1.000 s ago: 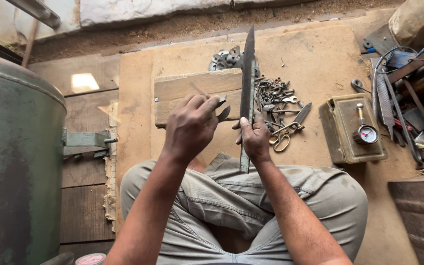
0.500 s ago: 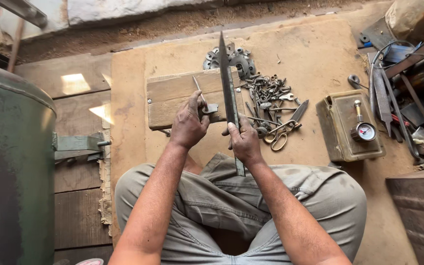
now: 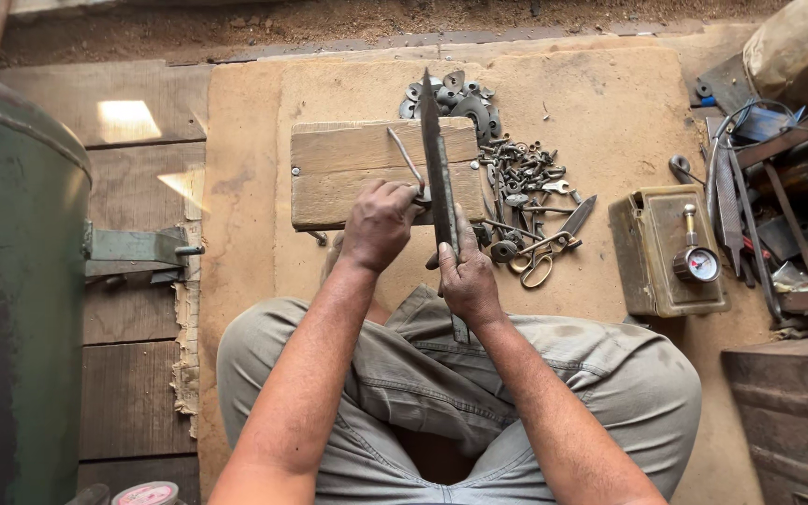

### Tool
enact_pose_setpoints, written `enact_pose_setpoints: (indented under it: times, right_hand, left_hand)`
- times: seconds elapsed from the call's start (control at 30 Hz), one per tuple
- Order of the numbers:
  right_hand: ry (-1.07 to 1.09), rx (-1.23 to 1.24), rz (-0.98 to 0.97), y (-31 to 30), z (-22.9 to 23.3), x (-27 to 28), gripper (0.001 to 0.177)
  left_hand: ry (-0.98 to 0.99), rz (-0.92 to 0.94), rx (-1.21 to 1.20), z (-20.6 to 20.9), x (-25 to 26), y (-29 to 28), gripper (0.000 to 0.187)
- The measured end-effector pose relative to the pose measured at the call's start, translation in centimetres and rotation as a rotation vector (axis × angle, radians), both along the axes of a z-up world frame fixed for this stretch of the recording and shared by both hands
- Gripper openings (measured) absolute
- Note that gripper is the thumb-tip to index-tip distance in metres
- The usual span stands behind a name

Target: The person sits on the floor and uses the edge of a large blade to scrape residue off small metal mechanical parts, picking them up from a pile and placing them back down after scraping.

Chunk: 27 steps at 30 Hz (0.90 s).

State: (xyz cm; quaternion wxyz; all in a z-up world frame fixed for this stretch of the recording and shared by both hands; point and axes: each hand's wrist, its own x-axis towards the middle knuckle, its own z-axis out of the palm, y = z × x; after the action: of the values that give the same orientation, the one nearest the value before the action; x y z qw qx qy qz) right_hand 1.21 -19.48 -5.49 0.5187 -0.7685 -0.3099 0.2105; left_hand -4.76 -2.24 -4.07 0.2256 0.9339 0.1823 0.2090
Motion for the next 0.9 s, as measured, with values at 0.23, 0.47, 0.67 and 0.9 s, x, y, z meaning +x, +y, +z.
enact_pose_setpoints:
  times: [0.23, 0.47, 0.67, 0.9]
  right_hand:
    - [0.067, -0.044, -0.026, 0.5, 1.3, -0.2, 0.074]
    - [0.137, -0.079, -0.038, 1.0, 2.8, -0.7, 0.079]
    - [0.081, -0.232, -0.008, 0.4, 2.9, -1.7, 0.082]
    - [0.195, -0.265, -0.03, -0.5, 3.7, -3.7, 0.082]
  left_hand:
    - [-0.025, -0.079, 0.094, -0.1, -0.4, 0.4, 0.027]
    - [0.033, -0.131, 0.06, 0.7, -0.2, 0.9, 0.028]
    - [0.018, -0.119, 0.053, -0.1, 0.5, 0.9, 0.029]
    - [-0.025, -0.103, 0.085, -0.4, 0.4, 0.4, 0.027]
